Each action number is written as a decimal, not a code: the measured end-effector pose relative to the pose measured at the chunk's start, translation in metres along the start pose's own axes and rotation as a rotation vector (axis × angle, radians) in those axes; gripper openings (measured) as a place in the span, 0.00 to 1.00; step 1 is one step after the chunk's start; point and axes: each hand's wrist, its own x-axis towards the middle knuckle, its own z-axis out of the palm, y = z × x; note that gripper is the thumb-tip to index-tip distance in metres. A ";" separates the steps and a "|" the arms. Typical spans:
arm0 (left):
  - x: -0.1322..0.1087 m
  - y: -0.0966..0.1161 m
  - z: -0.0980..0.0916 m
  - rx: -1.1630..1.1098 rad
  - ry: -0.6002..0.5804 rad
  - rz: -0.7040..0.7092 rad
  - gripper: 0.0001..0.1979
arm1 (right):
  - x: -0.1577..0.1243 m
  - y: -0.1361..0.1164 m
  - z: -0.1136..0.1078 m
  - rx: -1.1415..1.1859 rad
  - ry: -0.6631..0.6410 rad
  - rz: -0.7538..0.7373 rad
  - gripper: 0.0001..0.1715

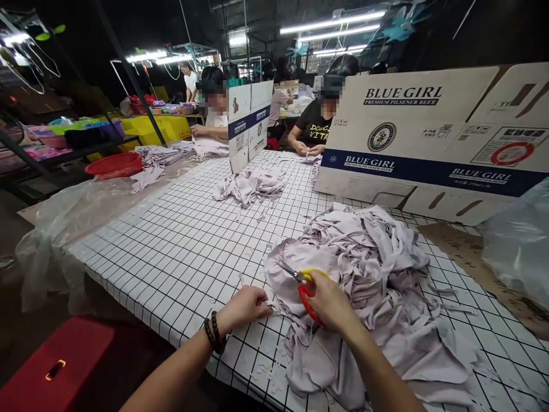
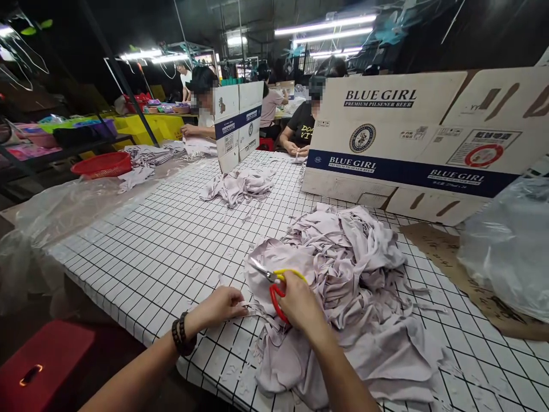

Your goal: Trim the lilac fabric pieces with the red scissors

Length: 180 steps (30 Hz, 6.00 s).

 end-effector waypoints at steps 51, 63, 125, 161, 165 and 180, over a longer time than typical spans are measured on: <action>-0.062 0.019 -0.001 -1.031 -0.200 -0.144 0.20 | 0.029 -0.028 -0.012 0.540 -0.090 0.050 0.18; -0.066 0.049 0.012 -1.037 0.001 0.059 0.20 | 0.019 -0.023 -0.015 0.416 -0.053 0.066 0.12; -0.045 0.064 0.032 -0.679 0.359 0.429 0.16 | -0.076 -0.032 -0.040 -0.210 -0.177 -0.152 0.17; -0.051 0.067 0.029 -0.408 0.254 0.500 0.12 | -0.087 -0.034 -0.031 -0.453 0.110 -0.294 0.17; -0.051 0.066 0.030 -0.432 0.254 0.472 0.13 | -0.087 -0.034 -0.028 -0.452 0.136 -0.300 0.18; -0.053 0.070 0.032 -0.501 0.262 0.492 0.15 | -0.089 -0.038 -0.026 -0.361 0.121 -0.323 0.19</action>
